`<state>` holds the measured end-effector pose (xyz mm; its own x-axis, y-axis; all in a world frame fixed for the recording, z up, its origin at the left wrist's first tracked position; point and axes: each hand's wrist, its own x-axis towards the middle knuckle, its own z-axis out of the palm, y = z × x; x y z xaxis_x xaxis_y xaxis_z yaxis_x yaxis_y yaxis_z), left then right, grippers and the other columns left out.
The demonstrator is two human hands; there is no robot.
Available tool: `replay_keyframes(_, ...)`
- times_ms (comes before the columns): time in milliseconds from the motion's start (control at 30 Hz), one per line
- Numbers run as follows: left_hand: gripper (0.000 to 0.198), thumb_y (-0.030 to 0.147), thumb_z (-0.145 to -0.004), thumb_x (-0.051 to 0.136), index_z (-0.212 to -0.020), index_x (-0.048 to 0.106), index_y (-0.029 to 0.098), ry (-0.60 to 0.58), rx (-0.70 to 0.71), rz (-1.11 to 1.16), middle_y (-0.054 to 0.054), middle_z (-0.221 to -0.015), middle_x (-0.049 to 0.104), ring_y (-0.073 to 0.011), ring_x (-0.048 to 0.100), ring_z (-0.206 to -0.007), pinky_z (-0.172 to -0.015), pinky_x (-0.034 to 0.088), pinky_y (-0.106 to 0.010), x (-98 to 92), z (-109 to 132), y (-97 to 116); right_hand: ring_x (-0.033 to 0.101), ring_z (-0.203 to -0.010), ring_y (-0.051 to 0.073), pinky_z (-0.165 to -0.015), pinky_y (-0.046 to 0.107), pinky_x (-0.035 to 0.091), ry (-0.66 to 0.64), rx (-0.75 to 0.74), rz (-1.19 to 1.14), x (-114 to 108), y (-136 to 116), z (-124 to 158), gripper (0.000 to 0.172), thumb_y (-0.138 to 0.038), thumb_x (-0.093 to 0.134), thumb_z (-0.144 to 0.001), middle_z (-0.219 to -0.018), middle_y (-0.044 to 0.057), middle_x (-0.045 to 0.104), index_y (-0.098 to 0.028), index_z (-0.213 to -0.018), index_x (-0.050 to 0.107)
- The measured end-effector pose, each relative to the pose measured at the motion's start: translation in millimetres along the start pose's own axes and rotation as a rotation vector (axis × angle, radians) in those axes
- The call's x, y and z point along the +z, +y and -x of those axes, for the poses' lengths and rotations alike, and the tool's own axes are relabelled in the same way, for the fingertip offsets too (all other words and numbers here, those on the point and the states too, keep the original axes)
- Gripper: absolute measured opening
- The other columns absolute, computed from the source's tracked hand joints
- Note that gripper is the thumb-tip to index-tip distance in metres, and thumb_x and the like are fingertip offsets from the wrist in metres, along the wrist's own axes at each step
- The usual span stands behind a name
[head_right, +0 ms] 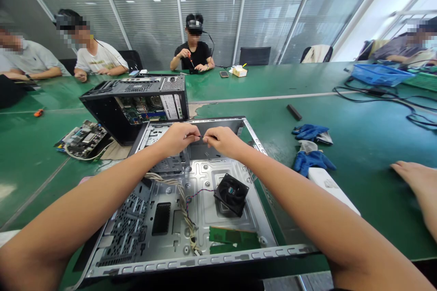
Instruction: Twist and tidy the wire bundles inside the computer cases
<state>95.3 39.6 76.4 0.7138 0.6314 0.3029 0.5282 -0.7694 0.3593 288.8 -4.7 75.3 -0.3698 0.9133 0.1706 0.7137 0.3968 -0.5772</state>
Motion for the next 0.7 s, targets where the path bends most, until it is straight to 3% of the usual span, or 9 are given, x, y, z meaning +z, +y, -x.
replay_keyframes(333, 0.005, 0.015, -0.075, 0.065, -0.08, 0.064, 0.016, 0.042, -0.034, 0.095, 0.002, -0.07, 0.061, -0.0119, 0.054, -0.065, -0.063, 0.04, -0.023, -0.6, 1.5, 1.1, 0.057, -0.065, 0.016, -0.064, 0.027, 0.039, -0.039, 0.028, -0.137, 0.3, 6.5, -0.4, 0.028, -0.03, 0.043, -0.089, -0.069, 0.004, 0.066, -0.015, -0.077, 0.064)
replay_keyframes(700, 0.004, 0.015, -0.076, 0.063, -0.073, 0.065, 0.017, -0.065, -0.011, 0.084, 0.003, -0.063, 0.06, -0.01, 0.051, -0.058, -0.056, 0.034, -0.022, 2.3, 1.8, 0.1, 0.057, -0.063, 0.016, -0.061, 0.026, 0.038, -0.066, 0.029, 0.003, 0.9, 1.2, 0.6, 0.019, -0.021, 0.049, -0.081, -0.064, 0.002, 0.065, -0.017, -0.075, 0.066)
